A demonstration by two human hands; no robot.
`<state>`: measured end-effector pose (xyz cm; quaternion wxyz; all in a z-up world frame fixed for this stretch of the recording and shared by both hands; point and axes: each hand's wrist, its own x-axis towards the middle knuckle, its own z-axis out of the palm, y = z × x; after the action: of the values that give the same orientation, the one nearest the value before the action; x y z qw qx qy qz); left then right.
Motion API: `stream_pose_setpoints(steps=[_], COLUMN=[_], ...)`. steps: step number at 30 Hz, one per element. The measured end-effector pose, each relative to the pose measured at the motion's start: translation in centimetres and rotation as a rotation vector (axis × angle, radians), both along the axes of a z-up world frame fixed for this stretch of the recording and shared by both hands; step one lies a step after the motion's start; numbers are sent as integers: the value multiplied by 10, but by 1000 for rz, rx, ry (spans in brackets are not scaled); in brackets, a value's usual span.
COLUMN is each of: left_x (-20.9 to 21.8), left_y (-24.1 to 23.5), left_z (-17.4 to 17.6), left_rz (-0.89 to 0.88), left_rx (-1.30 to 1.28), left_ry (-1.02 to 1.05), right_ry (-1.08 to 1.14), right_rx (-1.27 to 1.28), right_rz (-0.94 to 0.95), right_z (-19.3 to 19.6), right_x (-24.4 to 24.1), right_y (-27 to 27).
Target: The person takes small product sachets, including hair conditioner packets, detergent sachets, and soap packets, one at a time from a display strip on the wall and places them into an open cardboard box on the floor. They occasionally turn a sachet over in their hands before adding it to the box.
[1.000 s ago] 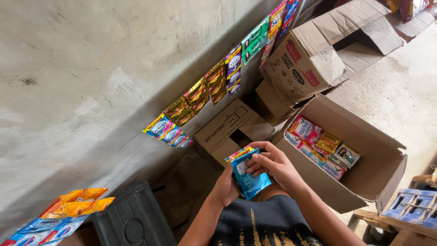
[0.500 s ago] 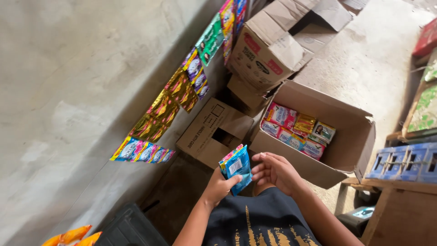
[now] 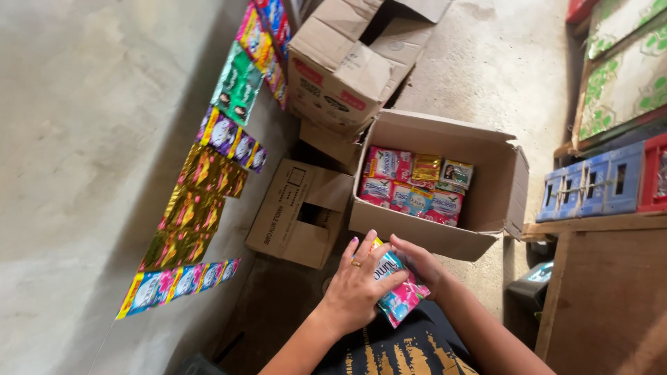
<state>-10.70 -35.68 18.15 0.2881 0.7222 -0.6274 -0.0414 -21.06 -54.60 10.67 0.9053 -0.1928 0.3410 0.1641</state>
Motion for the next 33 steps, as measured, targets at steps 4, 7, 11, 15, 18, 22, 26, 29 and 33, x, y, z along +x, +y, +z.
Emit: stream_pose_setpoints(steps=[4, 7, 11, 15, 18, 22, 26, 29, 33], left_x=[5, 8, 16, 26, 28, 24, 22, 23, 26], left_y=[-23, -37, -58, -83, -105, -124, -140, -145, -150], left_z=[10, 12, 8, -24, -30, -35, -46, -58, -72], left_rz=[-9, 32, 157, 351, 337, 372, 478, 537, 632], left_rx=[25, 34, 61, 66, -12, 64, 16, 20, 46], left_ry=[81, 42, 322, 1059, 1727, 1931, 1980, 2007, 2064], right_ry=[-24, -84, -145, -153, -106, -98, -127, -112, -150], right_rx=[-63, -125, -177, -184, -182, -173, -177, -211, -336], right_rz=[-59, -100, -208, -263, -250, -253, -270, -243, -131], right_z=[14, 17, 9, 10, 14, 1, -6, -16, -25], right_x=[-2, 1, 7, 12, 17, 18, 22, 20, 21], right_y=[-14, -31, -57, -77, -84, -91, -96, -100, -110])
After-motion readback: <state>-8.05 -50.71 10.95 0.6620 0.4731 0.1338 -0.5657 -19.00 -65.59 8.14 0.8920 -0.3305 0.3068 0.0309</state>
